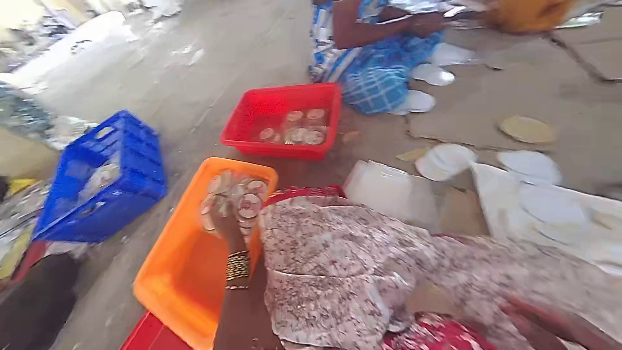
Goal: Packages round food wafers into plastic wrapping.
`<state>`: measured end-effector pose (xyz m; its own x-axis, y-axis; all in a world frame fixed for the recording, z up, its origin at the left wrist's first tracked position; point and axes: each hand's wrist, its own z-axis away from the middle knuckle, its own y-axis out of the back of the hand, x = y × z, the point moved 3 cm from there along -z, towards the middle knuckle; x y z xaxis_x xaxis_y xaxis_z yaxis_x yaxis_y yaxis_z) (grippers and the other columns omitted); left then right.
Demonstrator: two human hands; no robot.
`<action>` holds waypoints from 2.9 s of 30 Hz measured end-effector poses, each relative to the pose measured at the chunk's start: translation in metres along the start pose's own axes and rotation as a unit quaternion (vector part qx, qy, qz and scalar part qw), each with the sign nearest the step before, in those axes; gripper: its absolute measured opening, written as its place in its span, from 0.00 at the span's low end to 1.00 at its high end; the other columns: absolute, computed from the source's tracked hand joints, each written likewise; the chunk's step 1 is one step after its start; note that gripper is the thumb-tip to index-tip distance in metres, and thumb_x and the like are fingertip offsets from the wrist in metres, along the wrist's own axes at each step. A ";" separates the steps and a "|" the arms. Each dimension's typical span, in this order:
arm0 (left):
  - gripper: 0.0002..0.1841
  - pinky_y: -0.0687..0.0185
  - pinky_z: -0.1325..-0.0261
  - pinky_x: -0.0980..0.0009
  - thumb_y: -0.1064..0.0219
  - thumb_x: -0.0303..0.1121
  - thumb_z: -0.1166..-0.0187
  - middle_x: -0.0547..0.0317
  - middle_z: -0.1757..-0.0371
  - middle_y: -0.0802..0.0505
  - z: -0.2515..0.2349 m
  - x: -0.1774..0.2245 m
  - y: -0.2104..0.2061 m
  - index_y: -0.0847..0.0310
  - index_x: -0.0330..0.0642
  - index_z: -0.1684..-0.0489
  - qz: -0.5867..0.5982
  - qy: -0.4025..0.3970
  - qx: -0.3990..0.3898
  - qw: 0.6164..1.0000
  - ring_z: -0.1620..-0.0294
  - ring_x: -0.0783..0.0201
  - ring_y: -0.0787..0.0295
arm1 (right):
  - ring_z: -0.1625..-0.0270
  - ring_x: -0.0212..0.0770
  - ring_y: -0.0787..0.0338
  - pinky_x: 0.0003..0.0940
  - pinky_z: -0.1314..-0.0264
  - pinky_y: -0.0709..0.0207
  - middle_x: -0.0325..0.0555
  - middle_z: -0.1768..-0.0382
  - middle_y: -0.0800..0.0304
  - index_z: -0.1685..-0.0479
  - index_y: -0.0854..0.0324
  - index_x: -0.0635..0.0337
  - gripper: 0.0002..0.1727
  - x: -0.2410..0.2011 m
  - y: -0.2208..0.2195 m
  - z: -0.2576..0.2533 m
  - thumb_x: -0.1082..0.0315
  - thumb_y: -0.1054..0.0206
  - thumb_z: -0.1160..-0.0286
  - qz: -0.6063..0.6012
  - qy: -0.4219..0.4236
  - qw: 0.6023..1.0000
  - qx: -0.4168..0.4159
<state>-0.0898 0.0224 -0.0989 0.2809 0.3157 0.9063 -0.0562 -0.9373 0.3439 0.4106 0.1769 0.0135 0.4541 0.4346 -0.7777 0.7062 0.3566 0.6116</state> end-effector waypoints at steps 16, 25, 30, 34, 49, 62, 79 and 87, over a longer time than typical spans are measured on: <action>0.17 0.19 0.28 0.62 0.40 0.24 0.17 0.38 0.34 0.11 0.131 0.137 -0.214 0.21 0.23 0.34 0.178 -0.121 -0.425 0.879 0.34 0.57 0.13 | 0.31 0.62 0.14 0.60 0.27 0.27 0.65 0.36 0.14 0.30 0.20 0.67 0.28 0.143 -0.099 -0.172 0.51 0.38 0.13 0.137 -0.237 0.955 -0.116; 0.16 0.21 0.27 0.58 0.37 0.32 0.16 0.47 0.32 0.10 0.156 0.110 -0.248 0.15 0.34 0.37 0.102 -0.036 -0.517 0.849 0.30 0.59 0.15 | 0.29 0.61 0.15 0.63 0.31 0.25 0.61 0.37 0.12 0.39 0.15 0.62 0.19 0.173 -0.138 -0.202 0.59 0.39 0.15 0.217 -0.334 0.904 -0.156; 0.16 0.21 0.27 0.58 0.39 0.33 0.15 0.48 0.33 0.10 0.150 0.112 -0.249 0.15 0.34 0.37 0.095 -0.032 -0.498 0.861 0.30 0.59 0.15 | 0.30 0.60 0.14 0.62 0.27 0.27 0.58 0.35 0.10 0.28 0.15 0.56 0.22 0.161 -0.124 -0.195 0.59 0.50 0.07 0.170 -0.259 0.950 -0.035; 0.29 0.24 0.23 0.57 0.31 0.39 0.20 0.46 0.21 0.19 0.149 0.111 -0.249 0.27 0.34 0.21 0.105 -0.010 -0.488 0.866 0.22 0.57 0.22 | 0.56 0.40 0.05 0.39 0.48 0.12 0.50 0.57 0.03 0.51 0.09 0.67 0.13 0.169 -0.129 -0.185 0.71 0.39 0.20 -0.059 -0.066 0.991 0.104; 0.05 0.13 0.53 0.75 0.37 0.17 0.22 0.63 0.68 0.07 0.167 0.110 -0.253 0.15 0.33 0.61 0.284 0.135 -0.527 0.790 0.66 0.73 0.11 | 0.61 0.35 0.04 0.31 0.52 0.10 0.40 0.63 0.03 0.60 0.12 0.57 0.09 0.153 -0.134 -0.179 0.63 0.35 0.22 -0.525 -0.116 0.843 -0.005; 0.04 0.13 0.56 0.74 0.35 0.23 0.21 0.64 0.69 0.08 0.184 0.107 -0.258 0.14 0.34 0.60 0.209 0.115 -0.567 0.788 0.68 0.73 0.12 | 0.72 0.25 0.12 0.24 0.60 0.15 0.30 0.77 0.11 0.75 0.18 0.53 0.10 0.153 -0.122 -0.189 0.79 0.32 0.31 -0.529 -0.125 0.836 0.077; 0.03 0.14 0.55 0.76 0.31 0.20 0.27 0.63 0.70 0.07 0.181 0.106 -0.264 0.14 0.36 0.63 0.220 0.135 -0.494 0.830 0.66 0.73 0.11 | 0.25 0.75 0.23 0.72 0.29 0.29 0.76 0.30 0.21 0.34 0.19 0.74 0.25 0.344 0.043 -0.289 0.60 0.34 0.18 0.299 -0.386 0.873 -0.008; 0.04 0.15 0.56 0.77 0.32 0.20 0.28 0.64 0.69 0.07 0.184 0.106 -0.266 0.13 0.38 0.64 0.220 0.146 -0.505 0.822 0.66 0.74 0.12 | 0.31 0.74 0.17 0.75 0.32 0.30 0.75 0.38 0.15 0.38 0.17 0.73 0.28 0.343 0.049 -0.295 0.51 0.34 0.17 0.322 -0.346 0.880 -0.042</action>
<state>0.1313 0.2781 -0.1397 -0.2132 0.1386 0.9671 -0.8987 -0.4160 -0.1385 0.4408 0.5870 -0.1806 0.9884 -0.0290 -0.1491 0.1510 0.2938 0.9439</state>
